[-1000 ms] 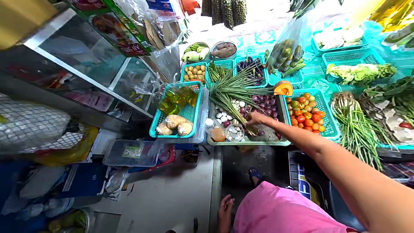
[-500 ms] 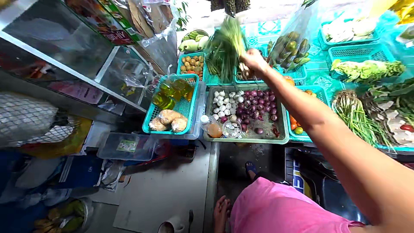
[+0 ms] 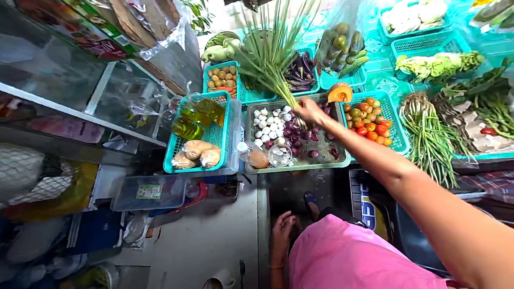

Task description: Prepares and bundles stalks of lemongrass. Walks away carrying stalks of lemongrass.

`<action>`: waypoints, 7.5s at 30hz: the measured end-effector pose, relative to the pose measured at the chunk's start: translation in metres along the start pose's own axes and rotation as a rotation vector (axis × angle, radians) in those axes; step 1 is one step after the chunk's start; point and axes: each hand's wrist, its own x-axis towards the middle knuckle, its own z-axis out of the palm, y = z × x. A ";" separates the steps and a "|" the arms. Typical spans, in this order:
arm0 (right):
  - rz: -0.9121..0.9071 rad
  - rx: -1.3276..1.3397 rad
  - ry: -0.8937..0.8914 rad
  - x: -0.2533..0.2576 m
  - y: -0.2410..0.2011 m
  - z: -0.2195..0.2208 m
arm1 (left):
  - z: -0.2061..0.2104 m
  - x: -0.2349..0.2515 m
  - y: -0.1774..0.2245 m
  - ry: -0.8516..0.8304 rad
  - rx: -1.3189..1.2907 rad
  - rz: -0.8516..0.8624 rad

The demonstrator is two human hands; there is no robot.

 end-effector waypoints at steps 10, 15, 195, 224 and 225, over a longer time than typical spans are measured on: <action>0.188 0.469 -0.023 -0.153 0.061 0.129 | 0.050 0.094 0.098 -0.205 -0.527 -0.108; 0.056 0.090 0.100 -0.192 0.058 0.125 | 0.034 0.101 0.087 -0.211 -0.519 -0.179; -0.037 0.487 0.498 -0.557 0.044 0.090 | 0.109 -0.106 0.143 -1.173 0.511 1.032; 0.148 -0.441 0.291 -0.577 0.002 0.066 | 0.117 -0.107 0.104 -1.201 1.083 1.264; 0.090 -0.373 0.293 -0.575 0.013 0.056 | 0.116 -0.109 0.105 -1.327 1.047 1.223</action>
